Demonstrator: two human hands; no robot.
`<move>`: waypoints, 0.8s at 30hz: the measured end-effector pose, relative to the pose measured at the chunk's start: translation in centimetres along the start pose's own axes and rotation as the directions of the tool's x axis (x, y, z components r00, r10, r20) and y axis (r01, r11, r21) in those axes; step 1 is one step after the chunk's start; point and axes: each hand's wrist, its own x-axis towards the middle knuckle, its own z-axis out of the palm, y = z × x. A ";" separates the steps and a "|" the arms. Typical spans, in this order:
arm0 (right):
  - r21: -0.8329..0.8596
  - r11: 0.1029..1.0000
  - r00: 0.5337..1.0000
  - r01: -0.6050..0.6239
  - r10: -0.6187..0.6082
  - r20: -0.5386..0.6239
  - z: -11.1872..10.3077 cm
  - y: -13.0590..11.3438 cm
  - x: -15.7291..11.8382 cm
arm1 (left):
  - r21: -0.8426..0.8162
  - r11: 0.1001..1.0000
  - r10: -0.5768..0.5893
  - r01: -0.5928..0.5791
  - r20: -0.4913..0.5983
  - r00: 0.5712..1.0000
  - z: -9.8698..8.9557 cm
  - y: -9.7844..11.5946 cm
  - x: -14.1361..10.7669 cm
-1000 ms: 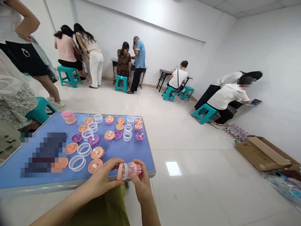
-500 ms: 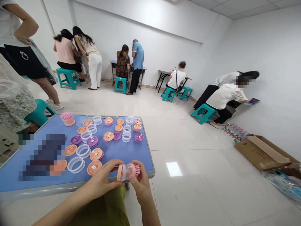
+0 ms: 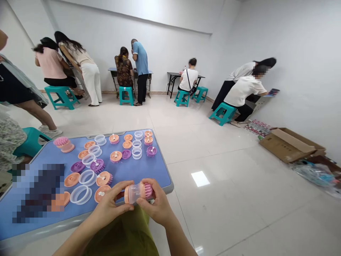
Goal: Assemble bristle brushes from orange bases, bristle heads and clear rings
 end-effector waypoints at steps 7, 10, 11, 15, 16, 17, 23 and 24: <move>-0.116 0.984 0.990 0.138 -0.139 0.005 0.1 -1.3 0.1 | -0.084 0.996 -0.008 0.009 0.007 1.000 -0.3 -0.1 -0.1; -0.197 0.940 0.960 0.280 -0.279 0.033 0.1 -2.2 0.2 | -0.144 0.989 -0.024 0.027 0.025 0.999 -0.5 -0.2 -0.1; -0.222 0.921 0.947 0.320 -0.318 0.044 0.1 -2.4 0.2 | -0.152 0.988 -0.030 0.035 0.031 0.999 -0.6 -0.2 -0.1; -0.254 0.892 0.927 0.374 -0.371 0.060 0.2 -3.2 0.1 | -0.159 0.987 -0.026 0.034 0.055 0.998 -0.9 -0.5 -0.3; -0.252 0.892 0.926 0.375 -0.372 0.062 0.2 -3.3 0.1 | -0.149 0.989 -0.009 0.017 0.054 0.998 -0.9 -0.6 -0.4; -0.248 0.892 0.925 0.377 -0.373 0.065 0.2 -3.4 0.0 | -0.128 0.992 0.020 -0.014 0.046 0.999 -0.9 -0.7 -0.5; -0.211 0.932 0.955 0.294 -0.293 0.033 0.2 -3.1 0.1 | 0.256 0.921 0.315 -0.295 -0.041 0.948 -0.7 -1.2 -1.2; -0.202 0.950 0.971 0.238 -0.240 0.015 0.3 -2.9 0.1 | 0.324 0.889 0.354 -0.325 -0.036 0.934 -0.6 -1.3 -1.2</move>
